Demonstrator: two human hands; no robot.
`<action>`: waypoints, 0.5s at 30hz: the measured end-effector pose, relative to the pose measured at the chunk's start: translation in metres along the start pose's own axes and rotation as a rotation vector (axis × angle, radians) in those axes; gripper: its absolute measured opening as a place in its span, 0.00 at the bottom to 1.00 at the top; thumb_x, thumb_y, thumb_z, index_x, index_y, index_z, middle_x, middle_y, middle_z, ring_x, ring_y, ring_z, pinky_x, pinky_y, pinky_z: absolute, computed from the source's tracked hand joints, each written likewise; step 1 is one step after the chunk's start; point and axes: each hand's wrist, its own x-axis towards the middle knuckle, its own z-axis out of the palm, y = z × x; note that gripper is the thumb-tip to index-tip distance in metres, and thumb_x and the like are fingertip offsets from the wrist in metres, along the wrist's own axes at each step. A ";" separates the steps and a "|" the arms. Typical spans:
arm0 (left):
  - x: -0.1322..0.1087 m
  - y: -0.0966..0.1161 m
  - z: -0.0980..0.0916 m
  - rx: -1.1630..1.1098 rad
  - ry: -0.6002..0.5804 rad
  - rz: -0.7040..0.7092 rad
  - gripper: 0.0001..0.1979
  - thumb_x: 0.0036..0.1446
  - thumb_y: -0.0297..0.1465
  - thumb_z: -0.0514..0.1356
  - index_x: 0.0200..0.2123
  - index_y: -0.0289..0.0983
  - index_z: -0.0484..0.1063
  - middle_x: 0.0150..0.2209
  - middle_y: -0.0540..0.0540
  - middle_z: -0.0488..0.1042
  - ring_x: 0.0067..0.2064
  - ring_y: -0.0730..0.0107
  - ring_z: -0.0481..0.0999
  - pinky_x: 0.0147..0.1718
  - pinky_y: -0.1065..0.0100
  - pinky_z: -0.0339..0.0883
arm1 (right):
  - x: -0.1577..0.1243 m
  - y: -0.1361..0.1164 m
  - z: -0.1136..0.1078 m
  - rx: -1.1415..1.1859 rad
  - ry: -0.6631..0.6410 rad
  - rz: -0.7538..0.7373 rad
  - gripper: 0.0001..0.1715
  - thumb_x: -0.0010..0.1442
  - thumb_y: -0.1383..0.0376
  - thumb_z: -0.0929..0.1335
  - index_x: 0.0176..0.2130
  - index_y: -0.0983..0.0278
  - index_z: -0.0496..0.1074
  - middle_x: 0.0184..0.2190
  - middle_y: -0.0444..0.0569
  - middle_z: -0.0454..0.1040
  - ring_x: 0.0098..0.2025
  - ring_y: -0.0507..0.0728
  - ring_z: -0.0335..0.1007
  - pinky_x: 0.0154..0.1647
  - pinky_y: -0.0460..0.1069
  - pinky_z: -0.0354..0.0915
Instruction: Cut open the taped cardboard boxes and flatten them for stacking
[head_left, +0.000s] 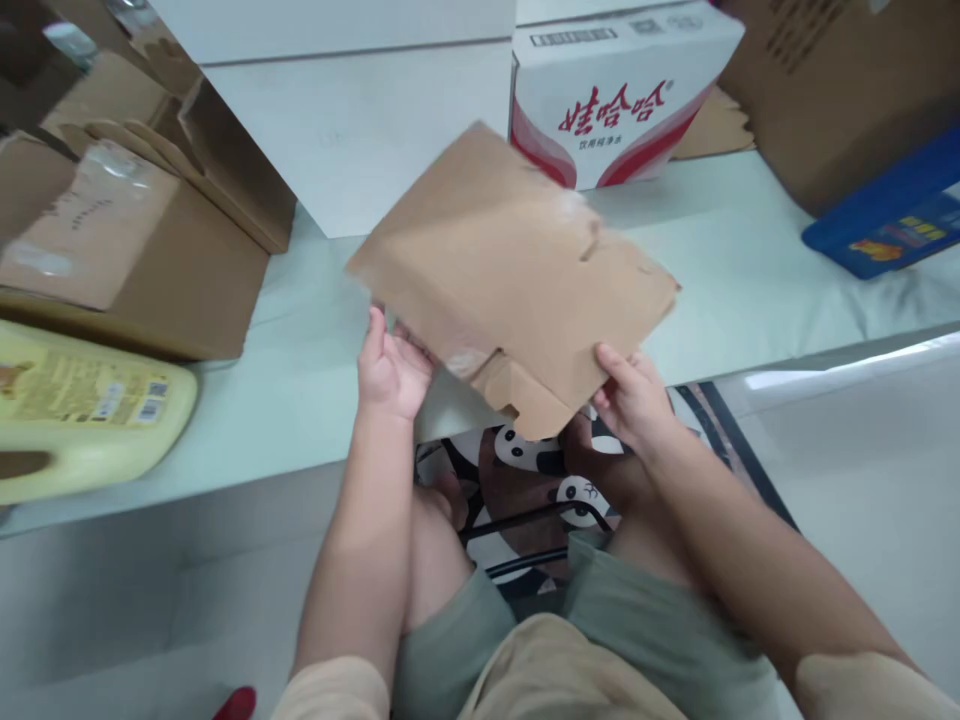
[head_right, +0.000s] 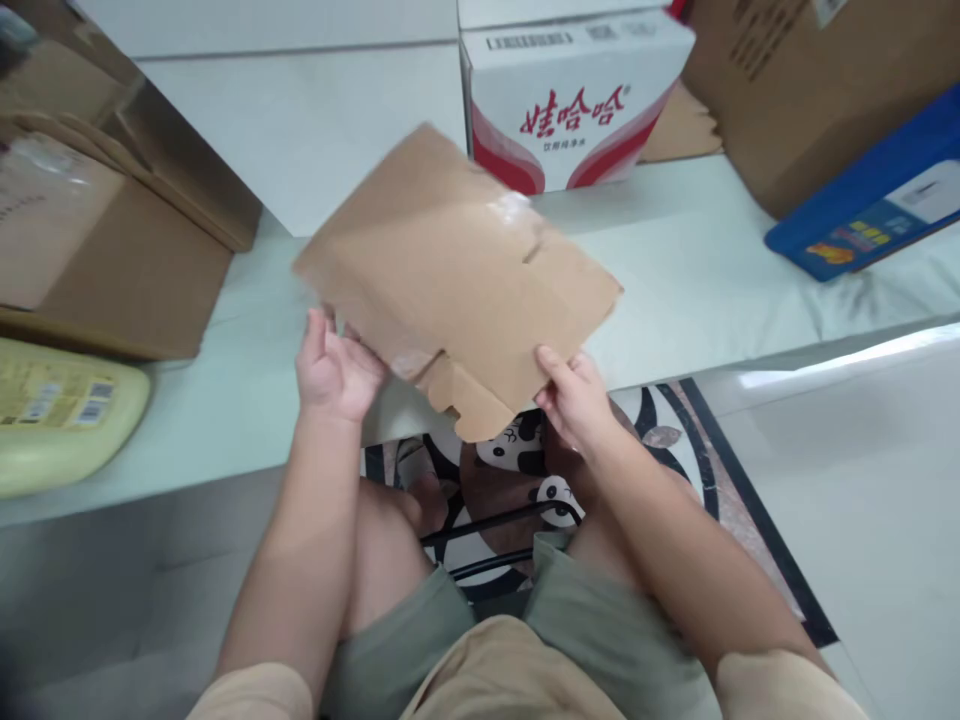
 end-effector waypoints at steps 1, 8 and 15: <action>-0.002 0.002 0.003 -0.016 -0.003 -0.019 0.15 0.61 0.45 0.67 0.48 0.48 0.75 0.52 0.48 0.83 0.50 0.60 0.85 0.46 0.61 0.80 | -0.003 -0.007 -0.014 -0.010 0.101 -0.046 0.33 0.42 0.40 0.81 0.33 0.59 0.70 0.18 0.38 0.70 0.13 0.47 0.56 0.10 0.45 0.55; -0.005 0.006 0.013 0.003 -0.022 -0.095 0.21 0.57 0.49 0.66 0.50 0.48 0.72 0.41 0.47 0.82 0.41 0.60 0.85 0.42 0.61 0.79 | -0.024 -0.061 -0.152 -0.301 0.699 -0.449 0.19 0.50 0.46 0.80 0.28 0.50 0.72 0.22 0.45 0.72 0.16 0.55 0.63 0.13 0.56 0.62; 0.000 0.006 0.012 0.012 -0.024 -0.080 0.23 0.59 0.54 0.61 0.51 0.47 0.73 0.35 0.47 0.81 0.32 0.62 0.84 0.38 0.61 0.78 | 0.093 -0.138 -0.213 -0.458 0.280 -0.646 0.13 0.61 0.51 0.74 0.31 0.49 0.69 0.17 0.39 0.65 0.20 0.55 0.69 0.17 0.54 0.67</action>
